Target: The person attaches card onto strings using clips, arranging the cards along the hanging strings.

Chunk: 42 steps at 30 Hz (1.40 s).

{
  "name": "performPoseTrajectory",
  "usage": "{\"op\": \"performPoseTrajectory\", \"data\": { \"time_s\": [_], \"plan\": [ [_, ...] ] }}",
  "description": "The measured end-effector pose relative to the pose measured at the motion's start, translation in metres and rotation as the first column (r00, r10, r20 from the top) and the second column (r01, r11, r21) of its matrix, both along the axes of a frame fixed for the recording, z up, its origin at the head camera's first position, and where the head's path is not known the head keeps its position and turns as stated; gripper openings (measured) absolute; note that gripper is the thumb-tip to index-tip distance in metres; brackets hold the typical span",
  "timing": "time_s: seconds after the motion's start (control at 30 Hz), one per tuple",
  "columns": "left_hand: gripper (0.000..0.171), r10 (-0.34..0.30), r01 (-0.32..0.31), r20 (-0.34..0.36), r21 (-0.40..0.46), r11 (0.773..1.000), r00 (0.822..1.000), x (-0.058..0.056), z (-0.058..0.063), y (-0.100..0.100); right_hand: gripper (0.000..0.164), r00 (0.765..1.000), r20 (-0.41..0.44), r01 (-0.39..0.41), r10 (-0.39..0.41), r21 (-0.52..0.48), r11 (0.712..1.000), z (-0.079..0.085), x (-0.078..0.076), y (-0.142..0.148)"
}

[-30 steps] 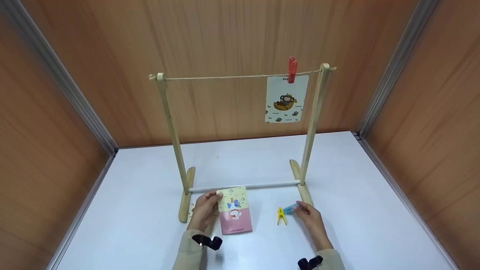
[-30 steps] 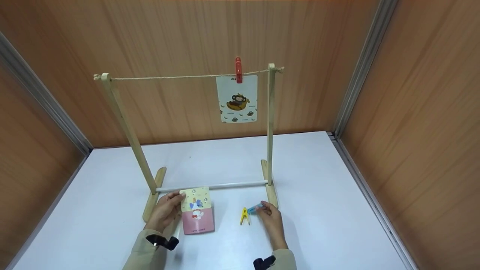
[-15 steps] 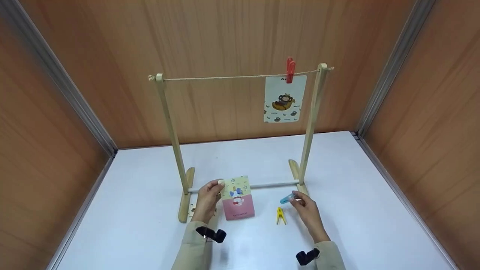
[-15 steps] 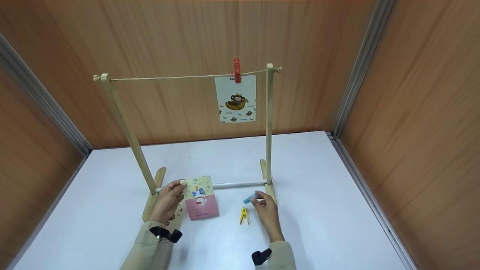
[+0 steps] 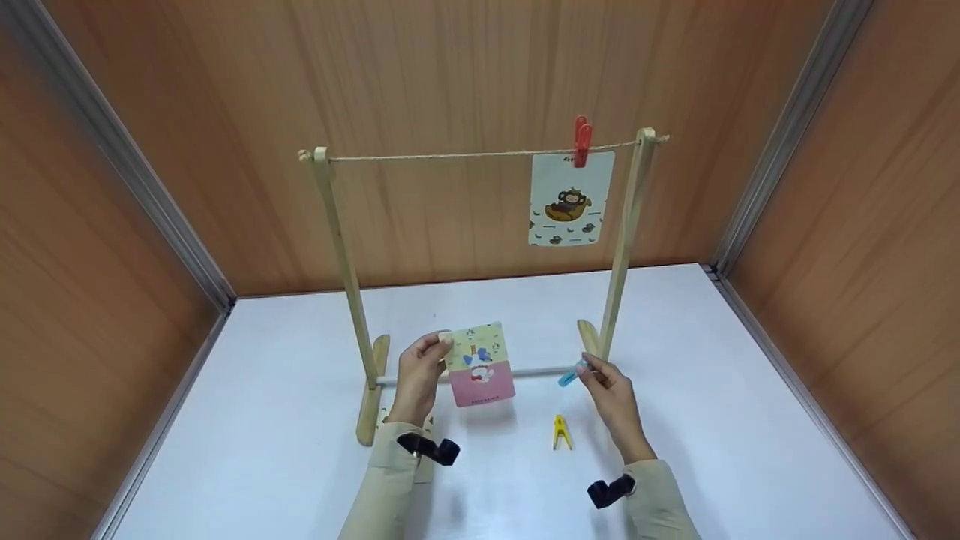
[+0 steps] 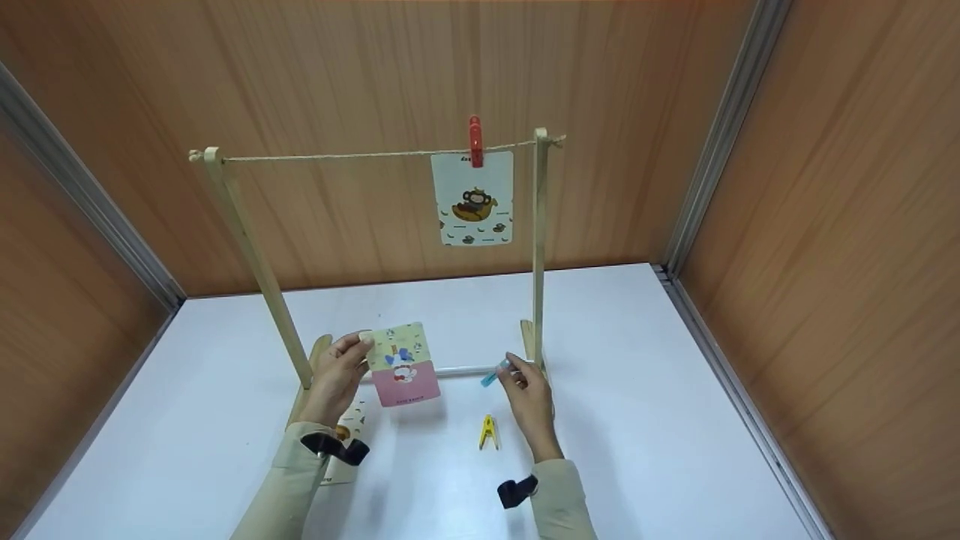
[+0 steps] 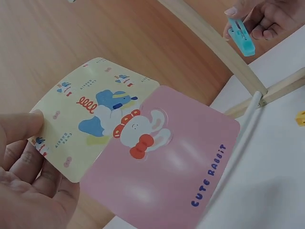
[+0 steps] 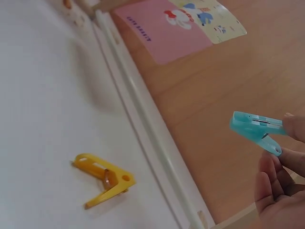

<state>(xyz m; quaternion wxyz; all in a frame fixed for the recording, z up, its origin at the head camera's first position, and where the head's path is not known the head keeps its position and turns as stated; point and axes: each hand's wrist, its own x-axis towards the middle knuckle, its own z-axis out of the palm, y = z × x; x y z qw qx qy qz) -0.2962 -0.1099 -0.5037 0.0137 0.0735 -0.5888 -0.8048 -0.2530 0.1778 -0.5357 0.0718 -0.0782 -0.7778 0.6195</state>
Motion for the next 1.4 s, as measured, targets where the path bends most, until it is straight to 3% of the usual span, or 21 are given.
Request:
{"op": "performPoseTrajectory", "data": {
  "time_s": [0.43,0.63,0.9,1.23,1.4],
  "plan": [
    [0.023,0.007,-0.009,-0.111,-0.019,1.000,0.994,-0.011,0.051,0.007,0.050,0.995,-0.064,-0.082,0.081,-0.011,0.997,0.051,-0.017,-0.013],
    [0.023,0.000,-0.006,-0.142,-0.036,0.999,0.990,-0.014,0.075,0.013,0.042,0.980,-0.160,-0.120,0.116,-0.015,0.993,0.078,-0.023,-0.020],
    [0.023,-0.009,0.001,-0.191,-0.044,0.999,0.982,-0.020,0.098,0.018,0.043,0.962,-0.219,-0.165,0.164,0.014,0.986,0.107,-0.031,-0.024],
    [0.023,-0.028,0.018,-0.228,-0.047,0.999,0.973,-0.025,0.123,0.023,0.045,0.953,-0.241,-0.194,0.182,-0.025,0.981,0.148,-0.036,-0.029],
    [0.022,-0.029,0.021,-0.280,-0.032,0.999,0.960,-0.027,0.136,0.025,0.046,0.932,-0.304,-0.214,0.195,-0.031,0.976,0.167,-0.041,-0.031]
  ]
}}
